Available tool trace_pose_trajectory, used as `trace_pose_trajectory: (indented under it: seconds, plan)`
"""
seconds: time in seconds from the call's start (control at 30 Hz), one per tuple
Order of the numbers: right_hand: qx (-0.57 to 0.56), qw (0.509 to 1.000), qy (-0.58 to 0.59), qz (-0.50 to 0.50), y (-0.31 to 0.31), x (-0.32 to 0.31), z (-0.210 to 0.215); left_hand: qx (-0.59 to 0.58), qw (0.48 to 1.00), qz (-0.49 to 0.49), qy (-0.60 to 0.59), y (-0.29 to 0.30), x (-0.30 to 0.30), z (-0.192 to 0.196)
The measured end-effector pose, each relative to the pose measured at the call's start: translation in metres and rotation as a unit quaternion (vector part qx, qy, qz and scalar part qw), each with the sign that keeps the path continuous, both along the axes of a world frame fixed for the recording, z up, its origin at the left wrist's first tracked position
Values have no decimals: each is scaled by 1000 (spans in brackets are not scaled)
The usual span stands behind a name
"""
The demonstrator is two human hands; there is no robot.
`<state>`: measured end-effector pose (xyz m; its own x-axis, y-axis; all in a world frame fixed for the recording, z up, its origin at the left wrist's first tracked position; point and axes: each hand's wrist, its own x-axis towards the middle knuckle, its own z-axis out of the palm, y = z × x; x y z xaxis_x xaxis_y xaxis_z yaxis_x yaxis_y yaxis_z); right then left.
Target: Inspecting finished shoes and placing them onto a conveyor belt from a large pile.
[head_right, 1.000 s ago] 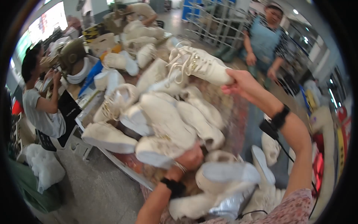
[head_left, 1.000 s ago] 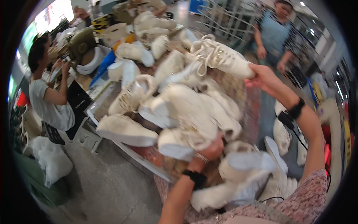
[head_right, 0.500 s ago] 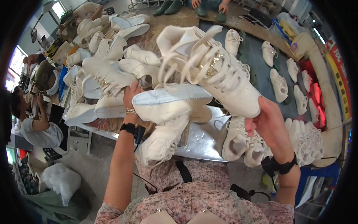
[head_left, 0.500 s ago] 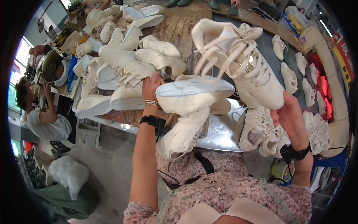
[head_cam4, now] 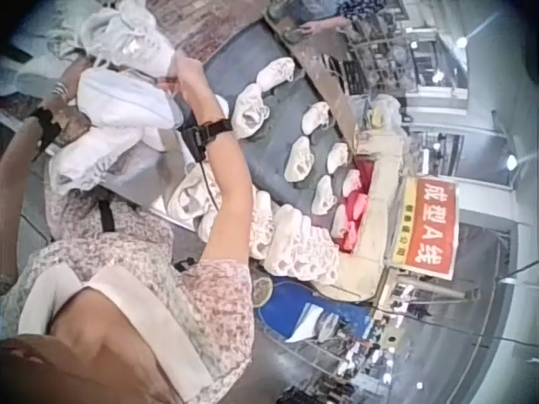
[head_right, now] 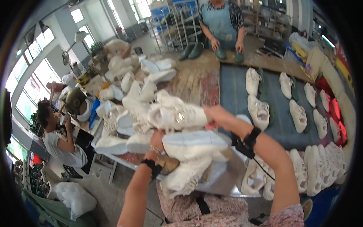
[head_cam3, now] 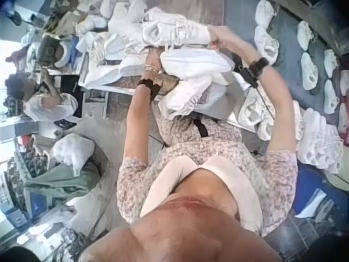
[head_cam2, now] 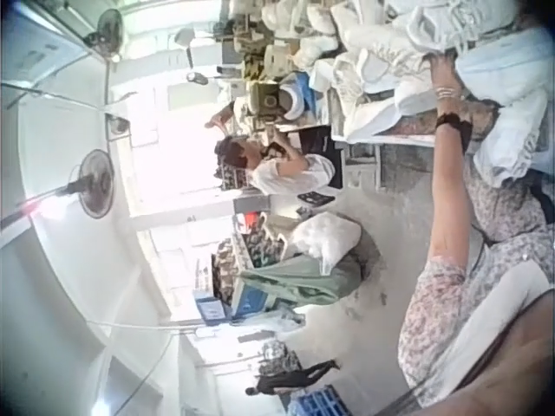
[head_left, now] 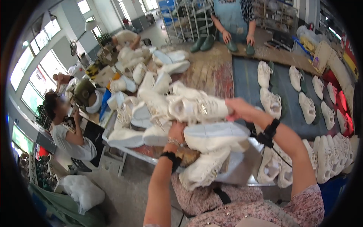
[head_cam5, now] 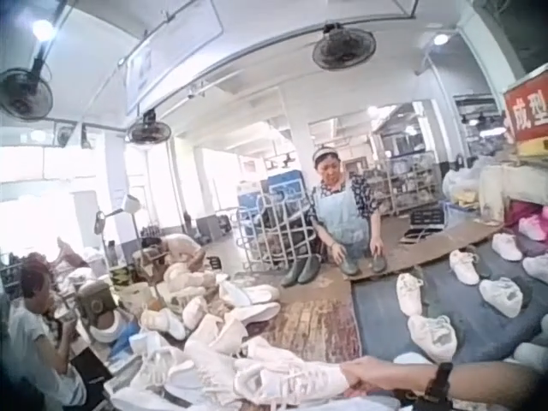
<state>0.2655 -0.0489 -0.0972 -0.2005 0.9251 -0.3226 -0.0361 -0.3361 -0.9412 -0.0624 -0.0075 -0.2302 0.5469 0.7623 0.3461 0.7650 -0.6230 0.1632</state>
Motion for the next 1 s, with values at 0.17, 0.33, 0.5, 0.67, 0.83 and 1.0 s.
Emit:
trace_pose_trajectory:
  seconds: [0.17,0.33,0.5,0.67,0.83,1.0]
  plan:
    - [-88,994,-60,13,-8,22,-20,43,999,30,2,-13,6,-12]
    - [97,946,-286,121,-10,20,-9,83,996,28,-8,-5,8,-25]
    - [417,787,-446,82,-48,-19,51,104,994,13,-28,0,10,-13]
    - [492,842,-123,182,-126,-61,185,63,994,76,37,-6,-16,-19]
    - [417,891,102,144,-193,-56,213,139,988,5,-69,1,19,-12]
    - [358,919,67,152,-225,-51,228,99,993,23,-59,-6,27,-2]
